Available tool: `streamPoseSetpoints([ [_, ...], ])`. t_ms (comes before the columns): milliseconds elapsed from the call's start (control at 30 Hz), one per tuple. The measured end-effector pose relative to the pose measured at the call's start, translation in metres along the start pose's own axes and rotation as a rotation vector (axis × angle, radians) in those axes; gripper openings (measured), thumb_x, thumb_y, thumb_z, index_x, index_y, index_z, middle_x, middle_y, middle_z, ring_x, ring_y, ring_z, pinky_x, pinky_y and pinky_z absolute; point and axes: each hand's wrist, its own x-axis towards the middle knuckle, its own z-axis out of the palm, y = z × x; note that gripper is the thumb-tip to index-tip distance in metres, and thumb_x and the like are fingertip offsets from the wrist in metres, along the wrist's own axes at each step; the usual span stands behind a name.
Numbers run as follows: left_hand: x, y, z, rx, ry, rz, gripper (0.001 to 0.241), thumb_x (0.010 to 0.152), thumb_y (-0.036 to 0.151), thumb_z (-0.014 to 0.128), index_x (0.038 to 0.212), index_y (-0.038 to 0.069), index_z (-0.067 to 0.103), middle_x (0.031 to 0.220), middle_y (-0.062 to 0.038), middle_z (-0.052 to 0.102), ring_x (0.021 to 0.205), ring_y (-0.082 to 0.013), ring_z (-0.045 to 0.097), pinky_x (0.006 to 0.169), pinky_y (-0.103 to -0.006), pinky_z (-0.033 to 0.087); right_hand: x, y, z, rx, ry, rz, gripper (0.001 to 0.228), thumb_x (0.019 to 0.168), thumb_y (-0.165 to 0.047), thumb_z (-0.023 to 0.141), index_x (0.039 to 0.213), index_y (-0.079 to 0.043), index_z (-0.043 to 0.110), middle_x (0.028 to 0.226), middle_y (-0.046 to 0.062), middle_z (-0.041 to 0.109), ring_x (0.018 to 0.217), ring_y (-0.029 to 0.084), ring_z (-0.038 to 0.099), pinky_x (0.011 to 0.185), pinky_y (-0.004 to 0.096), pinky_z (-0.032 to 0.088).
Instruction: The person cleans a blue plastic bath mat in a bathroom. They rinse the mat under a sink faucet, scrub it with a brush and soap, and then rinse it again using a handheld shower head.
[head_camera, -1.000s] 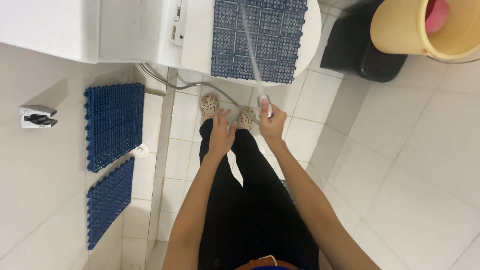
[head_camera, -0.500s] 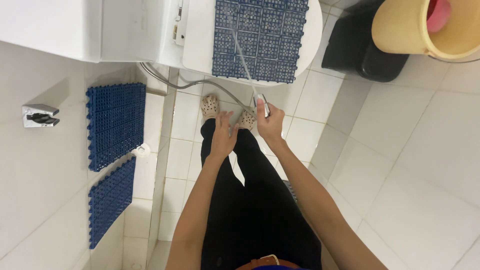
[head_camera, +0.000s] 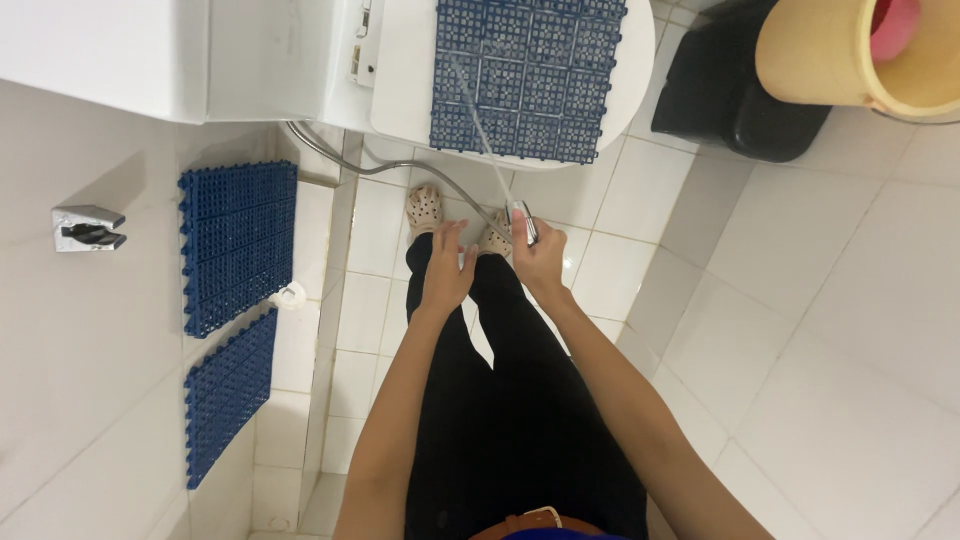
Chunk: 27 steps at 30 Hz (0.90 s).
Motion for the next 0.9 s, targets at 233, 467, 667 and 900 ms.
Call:
streamPoseSetpoints([
  [233,0.003,0.005,-0.007,0.001,-0.023,-0.001,0.043,0.101,0.016,0.062,0.142,0.009,0.051,0.147,-0.016,0.048,0.1,-0.0278,0.065,0.092,-0.0398,0.054,0.017,0.028,-0.018,0.043,0.109,0.105,0.06,0.107,-0.044,0.054,0.066,-0.001,0.061,0.053,0.002,0.053,0.046,0.008,0.046,0.043,0.031,0.033],
  [467,0.006,0.001,-0.011,0.004,-0.062,-0.001,0.046,0.098,0.015,0.062,0.141,0.008,0.05,0.144,-0.013,0.051,0.097,-0.0269,0.065,0.088,-0.0384,0.055,0.011,0.025,-0.022,0.087,0.155,0.142,0.063,0.108,-0.046,0.054,0.064,-0.001,0.059,0.053,0.001,0.052,0.046,0.007,0.043,0.042,0.031,0.03],
  [667,0.011,0.005,-0.009,0.039,-0.088,0.005,0.044,0.099,0.015,0.062,0.141,0.009,0.051,0.143,-0.014,0.051,0.099,-0.0275,0.066,0.089,-0.0394,0.055,-0.006,0.021,-0.017,-0.001,0.037,0.018,0.057,0.107,-0.043,0.055,0.069,0.0,0.063,0.048,0.002,0.048,0.042,0.009,0.039,0.04,0.033,0.025],
  [900,0.018,0.002,-0.008,0.037,-0.118,0.026,0.044,0.1,0.016,0.061,0.141,0.007,0.05,0.145,-0.016,0.049,0.1,-0.0275,0.065,0.089,-0.0391,0.055,0.011,0.055,-0.049,0.063,0.256,0.151,0.062,0.109,-0.044,0.054,0.063,-0.002,0.06,0.051,0.002,0.052,0.045,0.009,0.045,0.042,0.03,0.03],
])
